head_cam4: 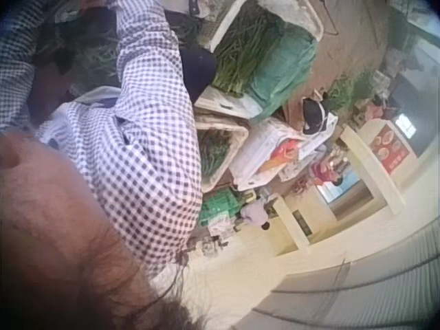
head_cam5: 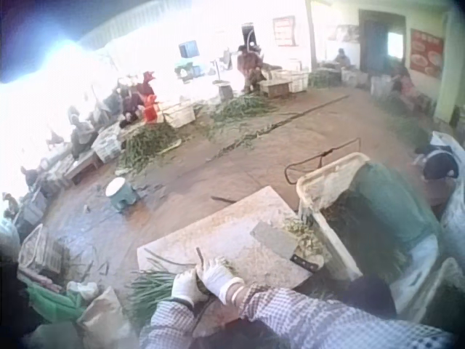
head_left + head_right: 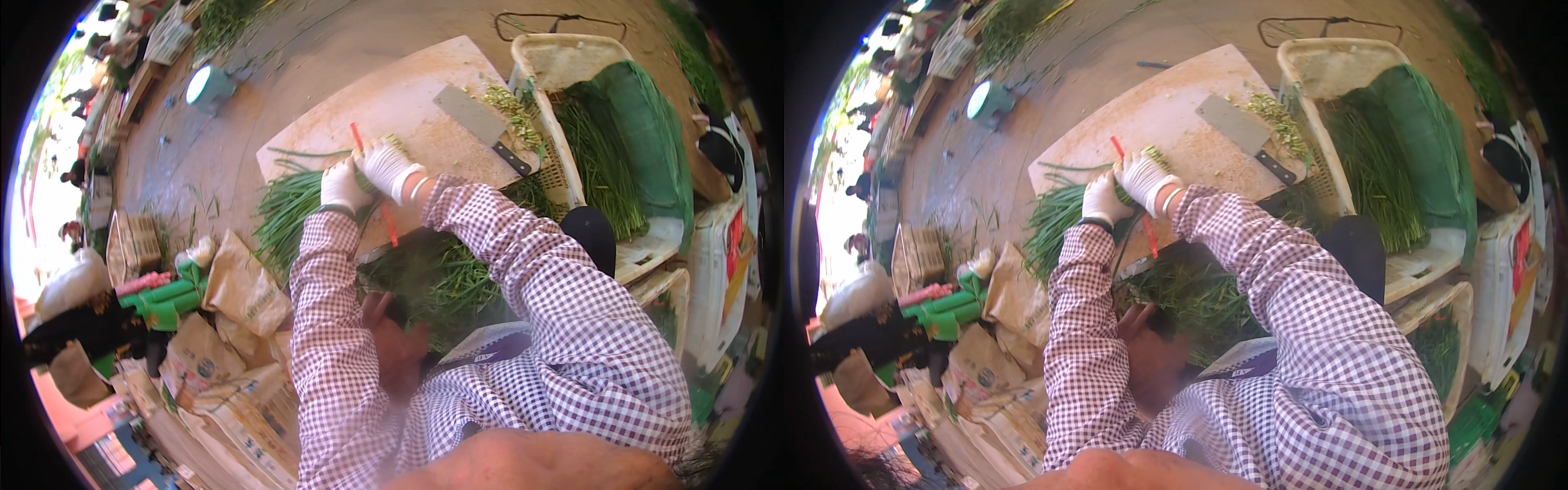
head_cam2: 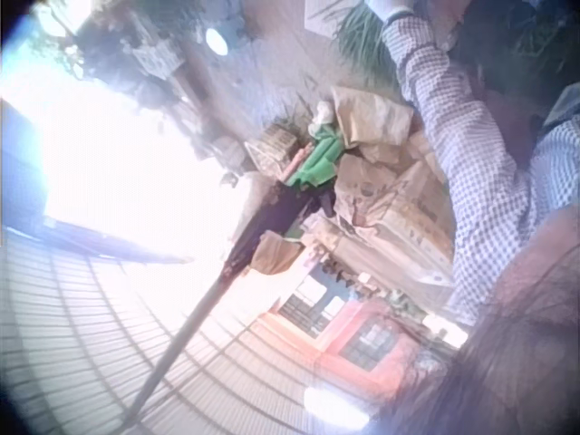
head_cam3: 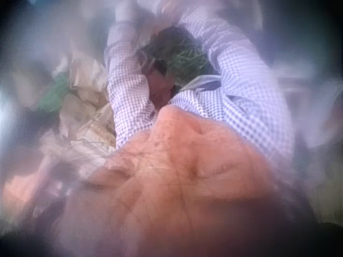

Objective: The person sorts through a bundle of chives by hand, ties it with a red ribbon, and uses a knife to trim the root ends before placing the bundle into a crate.

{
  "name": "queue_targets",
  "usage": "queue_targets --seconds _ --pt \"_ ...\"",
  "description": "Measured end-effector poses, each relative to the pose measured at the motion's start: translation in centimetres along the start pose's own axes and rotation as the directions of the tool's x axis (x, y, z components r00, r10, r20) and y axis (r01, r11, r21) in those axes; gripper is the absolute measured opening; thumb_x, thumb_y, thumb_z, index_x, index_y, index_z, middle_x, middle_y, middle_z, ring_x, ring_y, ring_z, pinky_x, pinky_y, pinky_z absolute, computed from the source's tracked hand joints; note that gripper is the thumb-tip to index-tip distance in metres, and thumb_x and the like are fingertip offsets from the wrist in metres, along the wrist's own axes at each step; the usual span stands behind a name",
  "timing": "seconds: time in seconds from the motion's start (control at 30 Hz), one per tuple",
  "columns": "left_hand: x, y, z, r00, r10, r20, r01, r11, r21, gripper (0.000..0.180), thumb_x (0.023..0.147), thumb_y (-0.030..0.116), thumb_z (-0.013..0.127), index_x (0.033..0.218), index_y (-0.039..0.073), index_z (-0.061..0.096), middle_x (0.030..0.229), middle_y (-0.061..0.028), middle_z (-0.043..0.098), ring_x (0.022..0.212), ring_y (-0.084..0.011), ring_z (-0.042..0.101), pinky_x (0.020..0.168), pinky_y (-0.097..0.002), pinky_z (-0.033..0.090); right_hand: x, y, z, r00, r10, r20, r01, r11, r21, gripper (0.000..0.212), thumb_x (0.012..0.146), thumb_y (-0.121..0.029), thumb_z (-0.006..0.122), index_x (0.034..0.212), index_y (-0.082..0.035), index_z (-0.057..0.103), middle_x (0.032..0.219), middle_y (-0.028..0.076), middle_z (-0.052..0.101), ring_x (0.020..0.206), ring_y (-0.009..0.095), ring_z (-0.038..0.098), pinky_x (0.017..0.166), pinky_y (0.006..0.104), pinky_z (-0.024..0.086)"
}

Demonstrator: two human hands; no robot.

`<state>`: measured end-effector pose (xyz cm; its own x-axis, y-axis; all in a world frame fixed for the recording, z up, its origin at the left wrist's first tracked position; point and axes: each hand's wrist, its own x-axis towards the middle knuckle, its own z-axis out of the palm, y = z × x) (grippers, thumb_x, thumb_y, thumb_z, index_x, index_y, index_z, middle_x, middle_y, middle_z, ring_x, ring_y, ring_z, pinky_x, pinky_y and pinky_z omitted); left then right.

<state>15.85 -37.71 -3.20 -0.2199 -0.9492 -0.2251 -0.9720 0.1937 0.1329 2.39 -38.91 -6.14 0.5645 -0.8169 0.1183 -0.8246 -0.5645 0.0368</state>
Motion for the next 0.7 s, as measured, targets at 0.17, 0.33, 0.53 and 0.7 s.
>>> queue_targets --seconds 0.17,0.33,0.53,0.7 --pt "0.7 1.2 -1.9 0.994 -0.015 0.106 0.02 0.999 -0.042 0.09 0.049 0.032 0.089 0.124 0.0 0.05 0.112 -0.0199 0.062 0.108 -0.0326 0.059 0.094 -0.0393 0.048 0.3 1.2 -2.2 0.989 -0.001 0.145 -0.009 0.998 0.065 0.033 0.086 -0.018 0.059 0.116 -0.005 0.056 0.105 0.013 0.066 0.097 0.025 0.065 0.085 0.0366 0.049" --pt "1.3 1.6 -2.9 0.978 -0.022 0.207 0.03 0.999 -0.031 0.093 0.05 0.035 0.09 0.125 -0.003 0.049 0.118 -0.0226 0.06 0.113 -0.034 0.057 0.097 -0.0384 0.047 0.9 1.6 -1.2 0.992 -0.027 0.12 0.009 0.989 0.149 0.025 0.082 -0.016 0.064 0.105 -0.007 0.061 0.095 0.01 0.069 0.088 0.025 0.069 0.078 0.0357 0.053" --pt "3.0 0.7 -3.2 0.917 -0.092 0.388 0.007 0.976 0.215 0.142 0.046 0.053 0.088 0.153 0.006 0.009 0.158 -0.0163 0.016 0.147 -0.0292 0.012 0.117 -0.0522 0.014 0.7 1.9 -1.3 0.996 -0.034 0.085 0.017 0.981 0.194 0.024 0.08 -0.015 0.065 0.101 -0.006 0.062 0.093 0.013 0.069 0.086 0.026 0.069 0.075 0.0356 0.055" --pt "2.9 0.1 -1.7 0.945 -0.054 0.322 0.003 0.988 0.156 0.136 0.045 0.053 0.088 0.152 0.009 0.017 0.158 -0.0136 0.018 0.147 -0.0268 0.012 0.118 -0.0514 0.011 0.9 1.9 -2.0 0.993 -0.064 0.104 0.046 0.985 0.166 0.022 0.078 -0.015 0.066 0.098 -0.005 0.062 0.092 0.012 0.069 0.085 0.026 0.069 0.073 0.036 0.055"
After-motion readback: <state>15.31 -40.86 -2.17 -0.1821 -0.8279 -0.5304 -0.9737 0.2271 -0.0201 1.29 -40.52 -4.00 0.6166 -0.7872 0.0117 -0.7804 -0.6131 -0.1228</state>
